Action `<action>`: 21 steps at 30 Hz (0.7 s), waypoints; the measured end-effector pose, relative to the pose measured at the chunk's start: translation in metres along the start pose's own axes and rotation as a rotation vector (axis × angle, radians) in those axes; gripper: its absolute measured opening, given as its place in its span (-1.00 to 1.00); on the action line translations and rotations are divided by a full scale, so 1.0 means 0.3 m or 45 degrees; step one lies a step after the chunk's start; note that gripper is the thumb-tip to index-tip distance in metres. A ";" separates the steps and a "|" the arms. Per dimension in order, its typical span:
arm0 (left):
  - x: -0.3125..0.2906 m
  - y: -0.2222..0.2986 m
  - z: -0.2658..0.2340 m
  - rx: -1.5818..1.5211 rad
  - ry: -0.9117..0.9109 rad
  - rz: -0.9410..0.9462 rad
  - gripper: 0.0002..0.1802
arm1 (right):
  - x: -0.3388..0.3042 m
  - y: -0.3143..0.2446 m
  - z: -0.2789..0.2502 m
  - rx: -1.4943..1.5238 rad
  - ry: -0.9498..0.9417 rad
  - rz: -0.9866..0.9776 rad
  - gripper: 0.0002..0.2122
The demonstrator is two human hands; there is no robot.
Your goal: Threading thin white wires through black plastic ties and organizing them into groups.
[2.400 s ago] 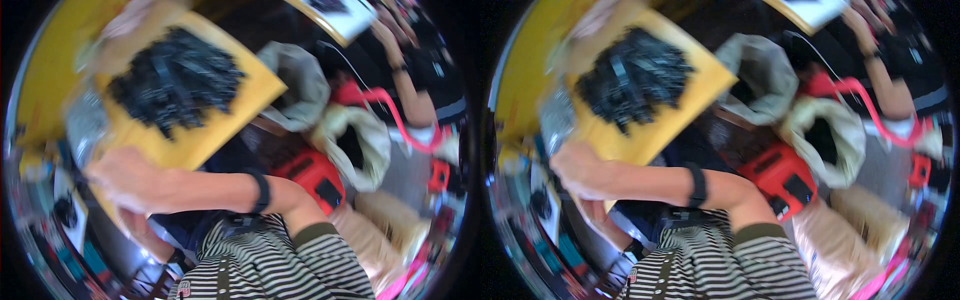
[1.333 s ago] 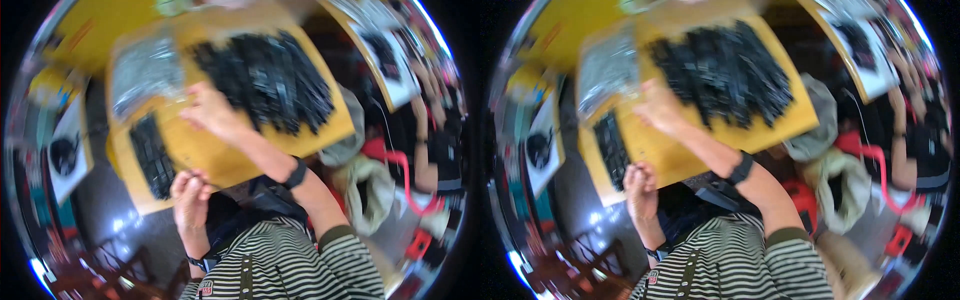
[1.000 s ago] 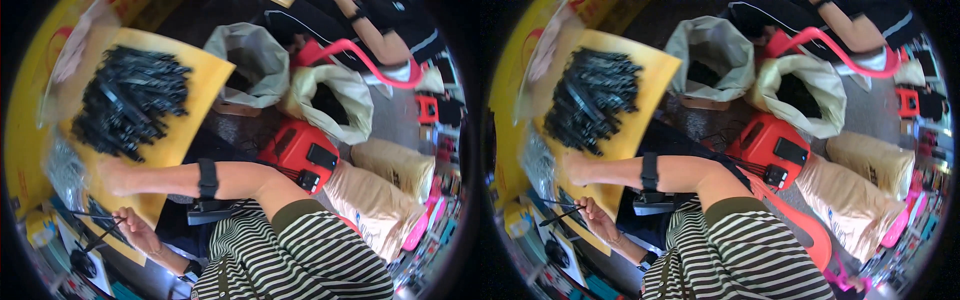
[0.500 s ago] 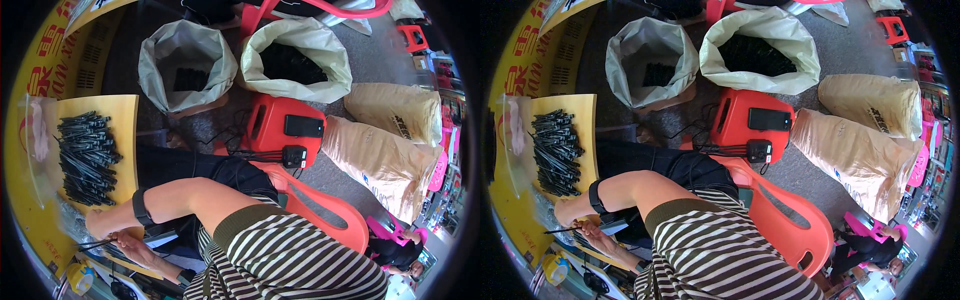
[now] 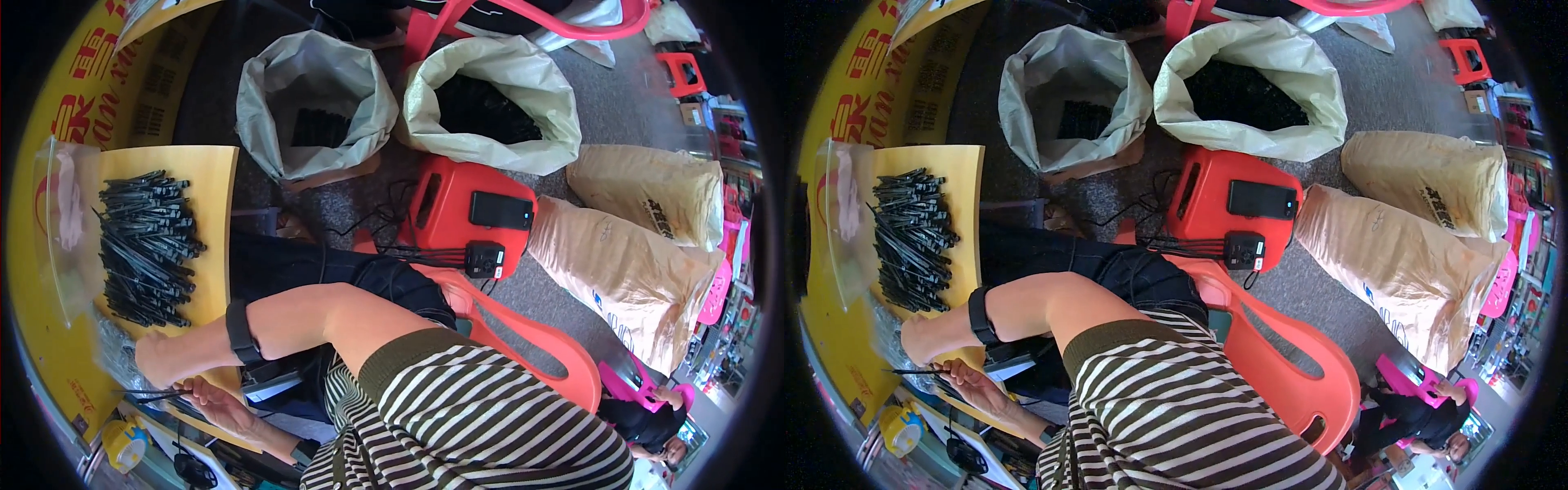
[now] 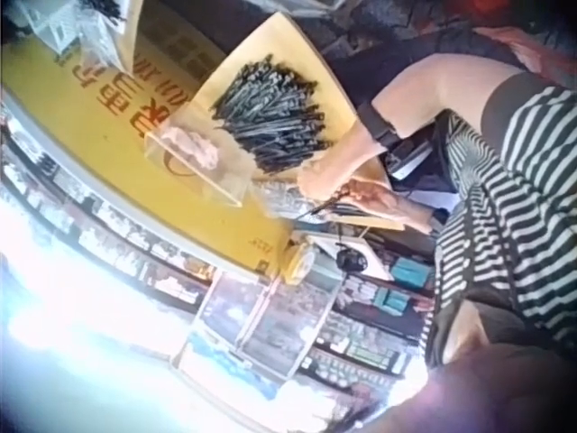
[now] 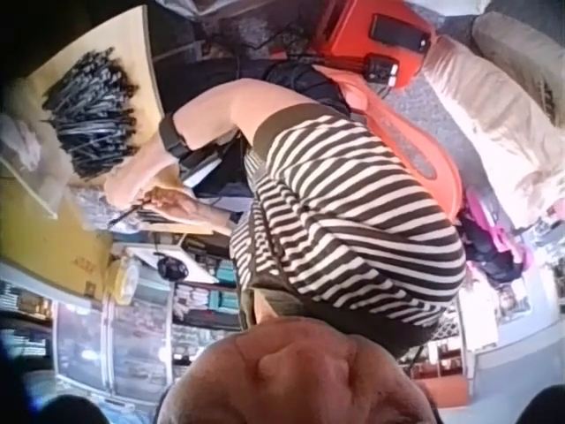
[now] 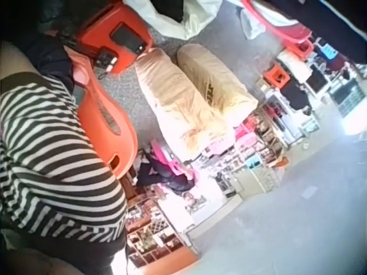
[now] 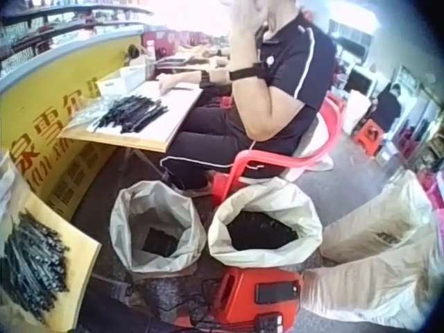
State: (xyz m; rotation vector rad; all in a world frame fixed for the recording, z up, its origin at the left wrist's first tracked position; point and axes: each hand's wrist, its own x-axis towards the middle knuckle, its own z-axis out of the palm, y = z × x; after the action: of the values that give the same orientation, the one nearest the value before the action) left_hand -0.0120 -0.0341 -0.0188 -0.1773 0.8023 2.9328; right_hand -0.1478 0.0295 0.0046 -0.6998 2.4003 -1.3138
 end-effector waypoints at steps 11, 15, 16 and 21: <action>-0.126 0.019 0.021 0.256 0.102 0.284 -0.53 | -0.219 0.013 -0.153 -0.237 -0.036 -0.113 -0.86; -0.138 -0.064 0.100 0.427 0.407 0.332 -0.70 | -0.303 0.086 -0.259 0.009 -0.013 -0.058 -0.86; -0.142 -0.086 0.136 0.547 0.592 0.389 -0.73 | -0.322 0.106 -0.261 0.275 0.055 -0.165 -0.85; -0.187 -0.091 0.191 0.395 0.544 0.287 -0.72 | -0.364 0.039 -0.285 0.994 -0.159 0.081 -0.89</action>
State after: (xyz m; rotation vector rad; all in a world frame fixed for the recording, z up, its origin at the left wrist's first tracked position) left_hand 0.0420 0.0151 0.0242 -0.7493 1.4049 2.9554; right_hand -0.1020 0.1549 0.0441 -0.4438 1.5831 -1.9150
